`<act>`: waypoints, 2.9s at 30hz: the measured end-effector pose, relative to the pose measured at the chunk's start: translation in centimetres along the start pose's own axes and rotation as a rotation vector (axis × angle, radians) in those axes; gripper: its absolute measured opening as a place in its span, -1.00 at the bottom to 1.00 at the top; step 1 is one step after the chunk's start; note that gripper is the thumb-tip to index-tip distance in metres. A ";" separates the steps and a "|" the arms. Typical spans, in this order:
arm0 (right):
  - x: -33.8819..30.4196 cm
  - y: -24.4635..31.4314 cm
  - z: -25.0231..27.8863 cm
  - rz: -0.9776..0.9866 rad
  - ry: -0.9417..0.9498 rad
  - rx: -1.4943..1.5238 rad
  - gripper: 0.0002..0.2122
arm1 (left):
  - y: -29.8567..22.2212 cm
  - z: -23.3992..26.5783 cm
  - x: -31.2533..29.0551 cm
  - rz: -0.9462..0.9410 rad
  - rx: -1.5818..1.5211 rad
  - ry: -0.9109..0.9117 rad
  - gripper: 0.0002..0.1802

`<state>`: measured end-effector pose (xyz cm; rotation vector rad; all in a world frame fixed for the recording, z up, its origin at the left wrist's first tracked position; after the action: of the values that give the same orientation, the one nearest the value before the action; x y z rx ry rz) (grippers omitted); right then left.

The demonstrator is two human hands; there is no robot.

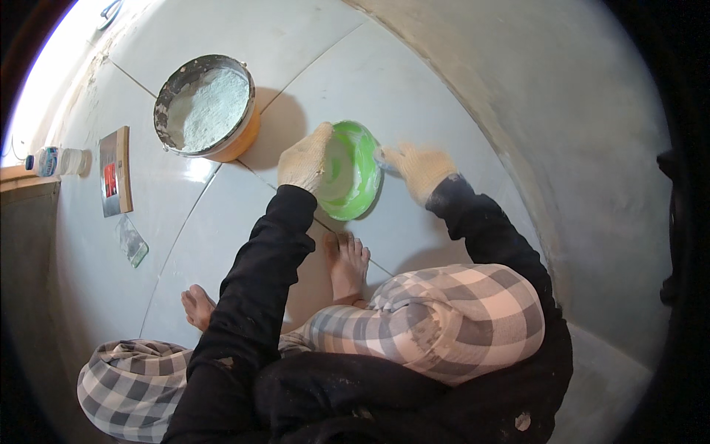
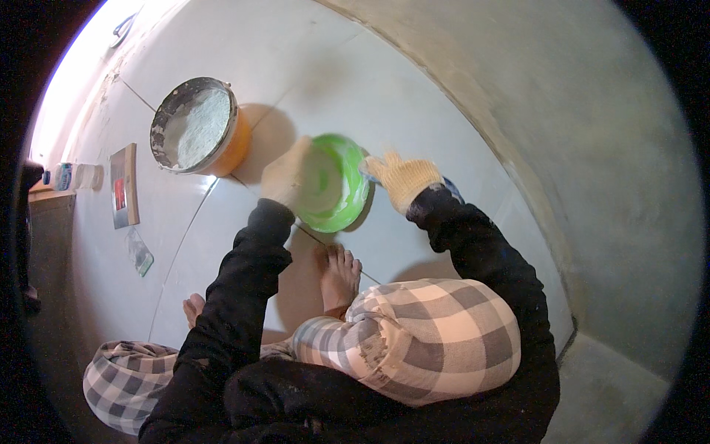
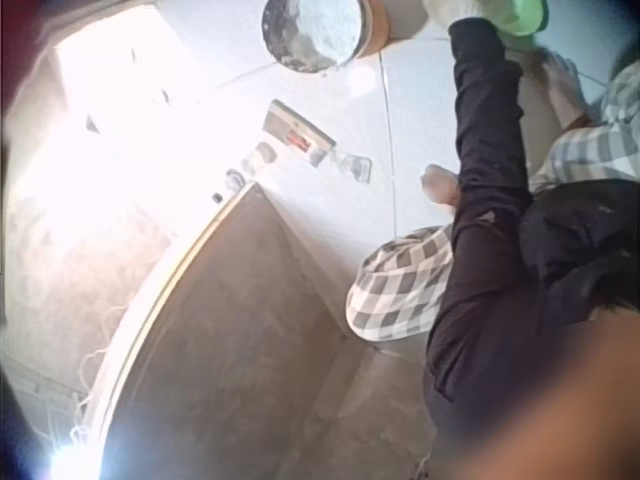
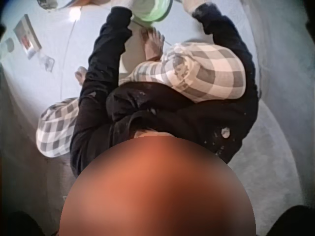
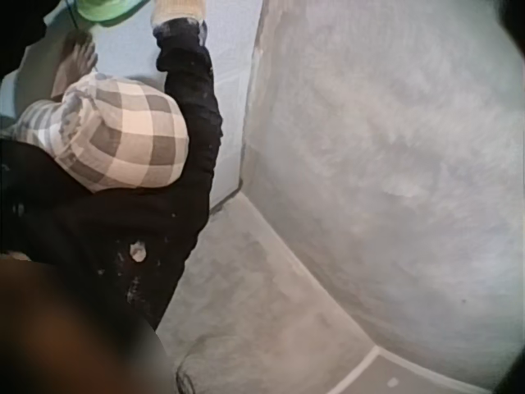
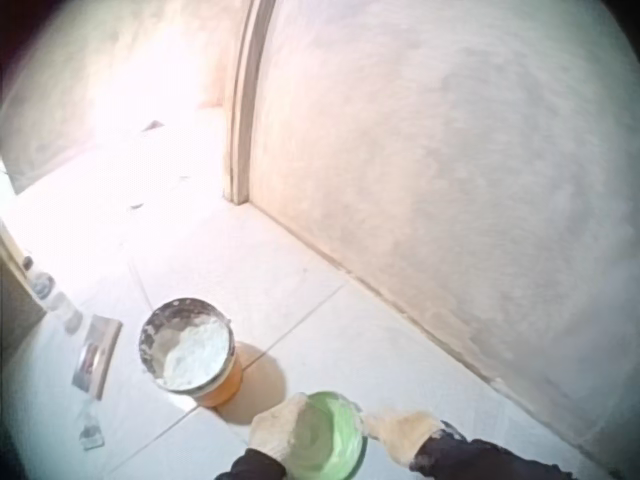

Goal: The person scoops white grout from a green bowl with a rubber float and spreads it into the gaps between white floor tiles. They repeatedly reload the float and work along the tile seams, smoothing the grout into the joints.

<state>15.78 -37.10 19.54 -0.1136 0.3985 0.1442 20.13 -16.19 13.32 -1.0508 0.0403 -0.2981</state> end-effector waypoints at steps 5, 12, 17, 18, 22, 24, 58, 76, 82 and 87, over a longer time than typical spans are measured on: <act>-2.8 1.8 -0.7 0.053 0.070 -0.058 -0.63 | -1.2 0.3 -0.3 -0.120 0.217 0.069 -0.78; -3.5 2.6 1.2 0.096 0.294 -0.030 -0.57 | 0.6 -0.2 0.0 0.078 0.016 0.029 -0.47; 0.1 2.0 3.0 0.040 0.060 -0.061 -0.66 | 1.0 -1.0 -0.6 0.240 -0.197 -0.013 -0.34; 0.3 2.4 2.5 0.026 0.066 -0.115 -0.68 | 0.9 -1.2 -0.8 0.283 -0.247 -0.021 -0.35; -0.9 4.5 0.1 0.069 0.147 -0.153 -0.75 | -0.8 -0.9 -1.0 0.226 -0.205 -0.081 -0.37; -1.5 4.7 -1.2 0.102 0.312 -0.169 -0.69 | -0.6 -1.1 -1.6 0.324 -0.339 -0.099 -0.38; 1.0 2.2 -2.5 0.229 0.778 0.978 -0.38 | 3.1 -0.2 -2.6 0.326 -0.609 -0.238 -0.49; -4.6 4.1 -2.8 -0.044 -0.061 0.066 -0.46 | 4.2 -2.1 -1.7 0.353 -0.622 -0.278 -0.39; -7.9 2.4 -0.7 -0.016 0.104 0.092 -0.62 | 1.3 -0.5 -1.0 0.089 0.090 -0.081 -0.46; -3.7 -0.9 0.8 -0.084 0.149 0.159 -0.58 | 2.3 -0.8 -1.6 0.171 -0.265 -0.158 -0.42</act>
<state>12.89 -38.28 21.80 0.0161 0.5516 0.0209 18.93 -15.41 10.73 -1.3225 0.0271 -0.0540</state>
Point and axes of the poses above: each hand's wrist, its own x-axis towards the middle knuckle, its own z-axis out of the back of the hand, y = z × x, the point moved 6 cm from there along x, towards the middle knuckle, and after that the axes turned 11 degrees about -z, right-handed, at the moved point
